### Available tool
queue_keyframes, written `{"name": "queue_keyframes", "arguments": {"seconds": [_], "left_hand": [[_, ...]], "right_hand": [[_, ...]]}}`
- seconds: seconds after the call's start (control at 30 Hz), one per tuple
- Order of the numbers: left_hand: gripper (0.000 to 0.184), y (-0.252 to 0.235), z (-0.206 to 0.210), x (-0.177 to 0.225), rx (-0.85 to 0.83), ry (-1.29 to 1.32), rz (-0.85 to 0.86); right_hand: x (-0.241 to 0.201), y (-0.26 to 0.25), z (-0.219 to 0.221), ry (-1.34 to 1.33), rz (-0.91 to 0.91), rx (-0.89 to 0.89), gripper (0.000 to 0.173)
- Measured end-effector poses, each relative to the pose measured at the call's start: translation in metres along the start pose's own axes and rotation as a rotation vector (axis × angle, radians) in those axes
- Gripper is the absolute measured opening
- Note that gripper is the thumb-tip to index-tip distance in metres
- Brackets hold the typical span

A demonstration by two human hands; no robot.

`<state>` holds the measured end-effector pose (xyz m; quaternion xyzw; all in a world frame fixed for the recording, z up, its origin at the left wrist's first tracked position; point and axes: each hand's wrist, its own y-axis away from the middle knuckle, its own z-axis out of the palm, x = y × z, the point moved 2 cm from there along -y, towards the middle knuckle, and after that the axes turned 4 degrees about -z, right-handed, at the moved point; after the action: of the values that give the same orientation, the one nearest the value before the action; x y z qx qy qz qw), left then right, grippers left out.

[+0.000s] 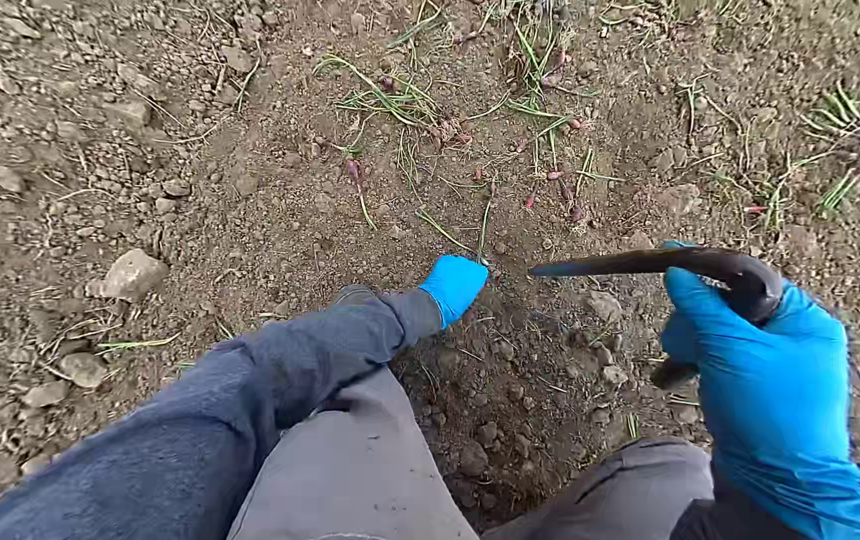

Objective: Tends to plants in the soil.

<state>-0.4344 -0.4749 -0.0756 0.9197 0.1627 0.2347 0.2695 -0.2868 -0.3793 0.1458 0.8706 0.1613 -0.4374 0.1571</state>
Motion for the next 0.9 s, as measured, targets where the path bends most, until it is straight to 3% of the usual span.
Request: {"name": "queue_keyframes", "arguments": {"seconds": [0.07, 0.13, 0.2, 0.27, 0.37, 0.43, 0.5, 0.6, 0.7, 0.83, 0.9], "left_hand": [[0.022, 0.0, -0.012, -0.021, -0.013, 0.101, 0.026], [0.017, 0.006, -0.032, -0.036, 0.045, 0.202, 0.023], [0.016, 0.016, -0.046, -0.038, 0.076, 0.187, -0.005], [0.014, 0.016, -0.024, -0.029, 0.041, 0.037, 0.085], [0.01, 0.012, 0.032, -0.019, -0.017, -0.117, 0.222], [0.015, 0.012, 0.02, -0.018, 0.065, -0.077, 0.177], [0.019, 0.001, -0.01, -0.018, 0.218, -0.07, 0.111], [0.022, -0.031, -0.032, -0.025, 0.208, -0.149, 0.136], [0.017, -0.021, -0.038, -0.044, 0.152, 0.006, 0.21], [0.017, 0.046, -0.026, -0.126, 0.161, 0.409, -0.12], [0.015, 0.079, -0.024, -0.161, 0.206, 0.537, -0.331]], "right_hand": [[0.049, -0.011, 0.05, -0.024, 0.042, -0.098, 0.011], [0.114, 0.006, 0.12, 0.032, 0.181, -0.253, 0.018], [0.152, 0.029, 0.161, 0.077, 0.285, -0.385, 0.025], [0.136, 0.03, 0.146, 0.102, 0.255, -0.409, 0.02], [0.059, 0.022, 0.071, 0.107, 0.023, -0.282, 0.015], [0.036, 0.015, 0.042, 0.07, -0.081, -0.137, 0.017], [0.052, 0.006, 0.05, 0.128, -0.048, -0.07, 0.016], [0.108, -0.019, 0.103, 0.299, 0.085, -0.248, 0.019], [0.082, -0.04, 0.102, 0.419, 0.03, -0.474, 0.02], [-0.005, -0.046, 0.068, 0.062, -0.142, -0.359, 0.014], [-0.009, -0.05, 0.094, -0.051, -0.139, -0.352, 0.016]]}}
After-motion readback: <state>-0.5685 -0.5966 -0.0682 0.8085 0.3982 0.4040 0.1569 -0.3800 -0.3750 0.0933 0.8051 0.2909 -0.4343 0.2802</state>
